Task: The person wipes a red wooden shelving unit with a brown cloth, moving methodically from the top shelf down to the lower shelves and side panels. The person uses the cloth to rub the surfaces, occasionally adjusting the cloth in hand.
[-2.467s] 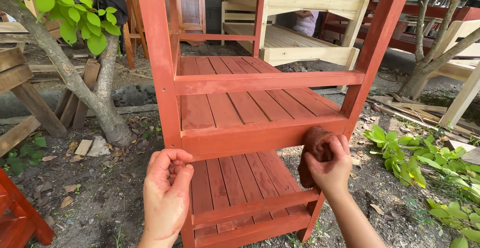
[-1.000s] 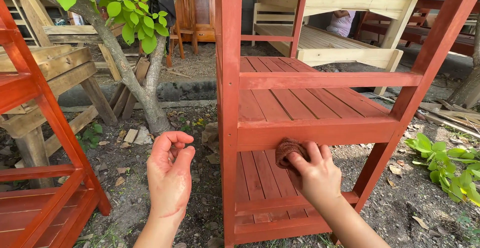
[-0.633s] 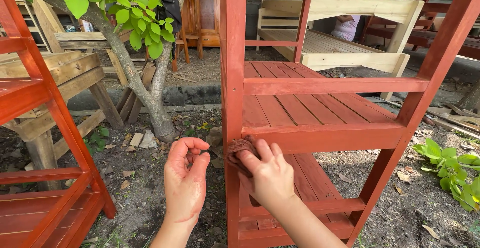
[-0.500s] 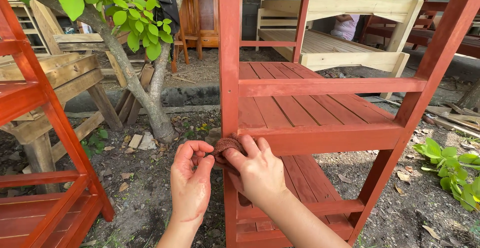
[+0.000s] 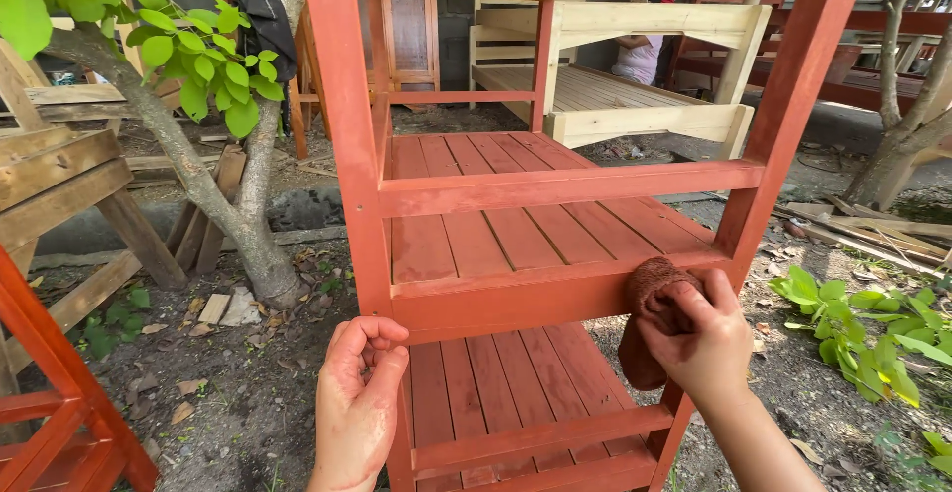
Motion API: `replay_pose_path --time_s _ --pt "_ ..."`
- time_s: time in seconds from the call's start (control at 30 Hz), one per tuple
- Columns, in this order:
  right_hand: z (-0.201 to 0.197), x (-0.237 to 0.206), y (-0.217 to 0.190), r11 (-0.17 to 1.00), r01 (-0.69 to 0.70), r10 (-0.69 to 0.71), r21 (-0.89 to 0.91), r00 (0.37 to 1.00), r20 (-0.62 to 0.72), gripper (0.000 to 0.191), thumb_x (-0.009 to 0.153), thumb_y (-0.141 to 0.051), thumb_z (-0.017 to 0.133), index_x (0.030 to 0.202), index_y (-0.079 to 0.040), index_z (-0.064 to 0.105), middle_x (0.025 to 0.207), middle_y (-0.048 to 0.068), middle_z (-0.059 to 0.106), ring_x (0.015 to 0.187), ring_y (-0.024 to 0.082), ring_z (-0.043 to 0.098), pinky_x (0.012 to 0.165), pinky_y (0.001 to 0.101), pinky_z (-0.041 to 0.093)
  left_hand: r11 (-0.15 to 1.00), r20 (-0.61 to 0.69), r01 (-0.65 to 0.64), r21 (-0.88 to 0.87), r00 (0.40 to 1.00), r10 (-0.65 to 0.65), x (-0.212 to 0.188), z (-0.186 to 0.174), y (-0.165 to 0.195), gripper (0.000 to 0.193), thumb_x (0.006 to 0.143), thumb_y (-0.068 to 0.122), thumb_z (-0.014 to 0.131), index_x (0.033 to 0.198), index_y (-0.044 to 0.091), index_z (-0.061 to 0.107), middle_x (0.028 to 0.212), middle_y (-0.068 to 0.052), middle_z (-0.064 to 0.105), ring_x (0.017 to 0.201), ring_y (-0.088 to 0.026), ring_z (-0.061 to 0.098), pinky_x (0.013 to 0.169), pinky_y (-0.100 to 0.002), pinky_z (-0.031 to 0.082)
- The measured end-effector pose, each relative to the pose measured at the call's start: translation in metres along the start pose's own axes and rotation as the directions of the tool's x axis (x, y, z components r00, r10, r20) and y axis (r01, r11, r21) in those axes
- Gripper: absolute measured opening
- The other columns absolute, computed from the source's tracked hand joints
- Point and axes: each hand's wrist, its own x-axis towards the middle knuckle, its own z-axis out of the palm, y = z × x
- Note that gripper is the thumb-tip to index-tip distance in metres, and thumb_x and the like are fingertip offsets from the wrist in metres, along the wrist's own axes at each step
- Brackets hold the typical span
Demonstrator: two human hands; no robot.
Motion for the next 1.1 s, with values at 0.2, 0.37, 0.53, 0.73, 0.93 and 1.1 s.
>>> replay_pose_path --time_s 0.2,0.37,0.53,0.73,0.93,1.1 --pt "-0.007 -0.008 0.093 0.949 -0.271 0.256 -0.159 0.961 -0.108 0.046 0.069 -0.024 0.088 0.110 -0.011 0.071 0.118 0.009 0.064 0.096 0.034 0.067 0.080 0.0444 0.056 0.999 0.016 0.014 0.033 1.000 -0.015 -0.001 0.009 0.001 0.016 0.084 -0.007 0.063 0.096 0.003 0.066 0.098 -0.001 0.048 0.084 -0.009 0.048 0.075 -0.024 0.044" --pt "-0.041 -0.028 0.148 0.864 -0.450 0.454 -0.224 0.890 -0.038 0.053 0.068 -0.025 0.089 0.119 -0.016 0.076 0.108 0.012 0.067 0.098 0.034 0.069 0.086 0.0452 0.056 0.988 0.021 0.055 0.144 0.998 -0.058 -0.008 0.011 0.009 0.016 0.082 -0.005 0.066 0.095 0.006 0.067 0.096 -0.001 0.048 0.082 -0.010 0.049 0.074 -0.024 0.044" --pt "-0.066 -0.019 0.151 0.851 -0.514 0.500 0.104 0.856 0.135 0.047 0.075 -0.015 0.085 0.119 -0.008 0.072 0.110 0.012 0.072 0.097 0.024 0.072 0.087 0.0379 0.056 0.989 0.032 0.050 0.136 0.998 -0.055 -0.009 0.014 0.012 0.017 0.082 -0.004 0.066 0.095 0.007 0.067 0.096 0.000 0.048 0.080 -0.010 0.047 0.072 -0.025 0.043" --pt "-0.077 0.033 0.079 0.728 -0.414 0.389 0.546 0.906 0.168 0.036 0.086 -0.005 0.077 0.121 -0.001 0.067 0.110 0.010 0.073 0.101 0.015 0.070 0.087 0.0296 0.057 0.983 0.049 0.054 0.178 0.997 -0.064 -0.009 0.015 0.013 0.015 0.083 -0.003 0.066 0.094 0.007 0.068 0.094 0.000 0.048 0.078 -0.010 0.047 0.071 -0.025 0.044" --pt "-0.054 0.078 0.031 0.959 -0.283 0.275 0.001 0.933 0.232 0.044 0.083 -0.029 0.078 0.124 -0.014 0.073 0.108 0.015 0.075 0.098 0.029 0.073 0.086 0.0411 0.057 0.988 0.039 0.044 0.146 0.998 -0.050 -0.007 0.007 0.019 0.016 0.083 -0.003 0.066 0.094 0.007 0.067 0.094 0.000 0.048 0.079 -0.009 0.048 0.071 -0.024 0.043" --pt "-0.035 0.097 0.027 0.796 -0.425 0.574 -0.430 0.756 0.314 0.050 0.086 -0.050 0.068 0.131 -0.029 0.073 0.106 0.019 0.077 0.106 0.042 0.070 0.092 0.0515 0.056 0.982 -0.001 0.126 0.144 0.992 -0.127 -0.004 -0.009 0.018 0.014 0.084 -0.003 0.066 0.094 0.007 0.068 0.094 0.000 0.047 0.077 -0.010 0.049 0.067 -0.025 0.043"
